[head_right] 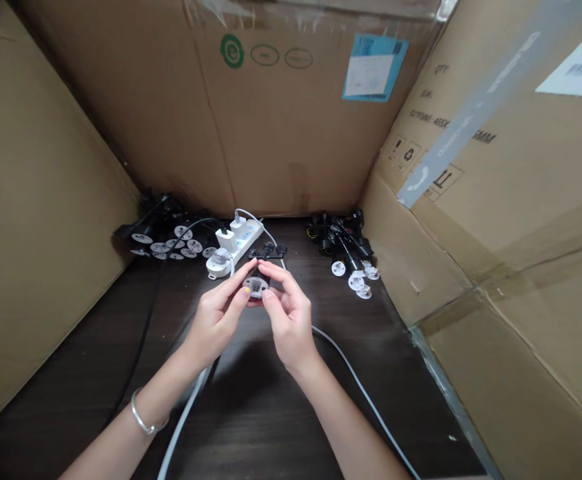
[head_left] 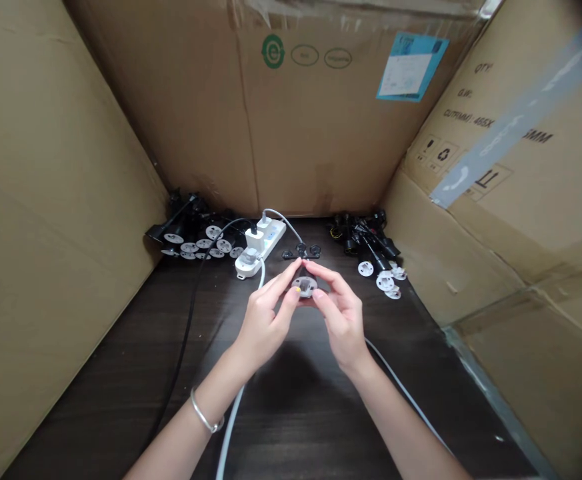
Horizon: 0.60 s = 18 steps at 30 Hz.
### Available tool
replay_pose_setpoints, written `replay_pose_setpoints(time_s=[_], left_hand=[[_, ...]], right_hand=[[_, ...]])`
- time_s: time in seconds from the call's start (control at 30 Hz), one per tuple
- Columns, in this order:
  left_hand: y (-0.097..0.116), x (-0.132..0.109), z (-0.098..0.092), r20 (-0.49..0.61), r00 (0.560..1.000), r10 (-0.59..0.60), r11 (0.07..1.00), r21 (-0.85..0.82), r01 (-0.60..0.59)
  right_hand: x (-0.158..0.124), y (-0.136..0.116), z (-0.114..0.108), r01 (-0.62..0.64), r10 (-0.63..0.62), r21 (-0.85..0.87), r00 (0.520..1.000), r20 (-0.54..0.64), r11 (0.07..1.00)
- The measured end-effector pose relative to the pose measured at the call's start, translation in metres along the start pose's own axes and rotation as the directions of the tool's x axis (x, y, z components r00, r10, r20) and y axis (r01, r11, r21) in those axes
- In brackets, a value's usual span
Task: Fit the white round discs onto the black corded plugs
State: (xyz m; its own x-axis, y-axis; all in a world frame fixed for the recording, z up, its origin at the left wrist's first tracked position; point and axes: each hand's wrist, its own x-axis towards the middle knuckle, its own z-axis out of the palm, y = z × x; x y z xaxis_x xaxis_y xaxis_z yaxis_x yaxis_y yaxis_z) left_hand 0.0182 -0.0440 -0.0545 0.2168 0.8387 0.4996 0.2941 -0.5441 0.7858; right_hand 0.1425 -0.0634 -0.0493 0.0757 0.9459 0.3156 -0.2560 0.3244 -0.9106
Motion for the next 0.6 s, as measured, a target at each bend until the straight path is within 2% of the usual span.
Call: replay_pose_setpoints(time_s=[0.13, 0.27, 0.37, 0.5, 0.6], left_hand=[[0.000, -0.003, 0.001, -0.040, 0.996, 0.082, 0.997, -0.001, -0.082], [-0.001, -0.007, 0.002, -0.095, 0.992, 0.080, 0.997, 0.007, -0.080], [-0.001, -0.009, 0.003, -0.101, 0.993, 0.065, 0.998, 0.009, -0.065], [-0.002, -0.006, 0.004, -0.061, 0.997, 0.046, 0.995, 0.086, -0.041], [0.002, -0.001, -0.004, -0.031, 0.994, 0.106, 0.978, 0.184, -0.098]], right_hand=[[-0.004, 0.000, 0.000, 0.127, -0.132, -0.164, 0.991, -0.018, 0.978], [-0.008, 0.002, 0.002, 0.234, -0.244, -0.292, 0.970, 0.002, 0.927], [-0.009, 0.006, 0.003, 0.215, -0.234, -0.269, 0.971, -0.040, 0.939], [-0.007, 0.011, 0.000, 0.116, -0.135, -0.206, 0.988, -0.080, 0.972], [-0.003, 0.011, -0.001, 0.080, -0.095, -0.222, 0.994, -0.056, 0.972]])
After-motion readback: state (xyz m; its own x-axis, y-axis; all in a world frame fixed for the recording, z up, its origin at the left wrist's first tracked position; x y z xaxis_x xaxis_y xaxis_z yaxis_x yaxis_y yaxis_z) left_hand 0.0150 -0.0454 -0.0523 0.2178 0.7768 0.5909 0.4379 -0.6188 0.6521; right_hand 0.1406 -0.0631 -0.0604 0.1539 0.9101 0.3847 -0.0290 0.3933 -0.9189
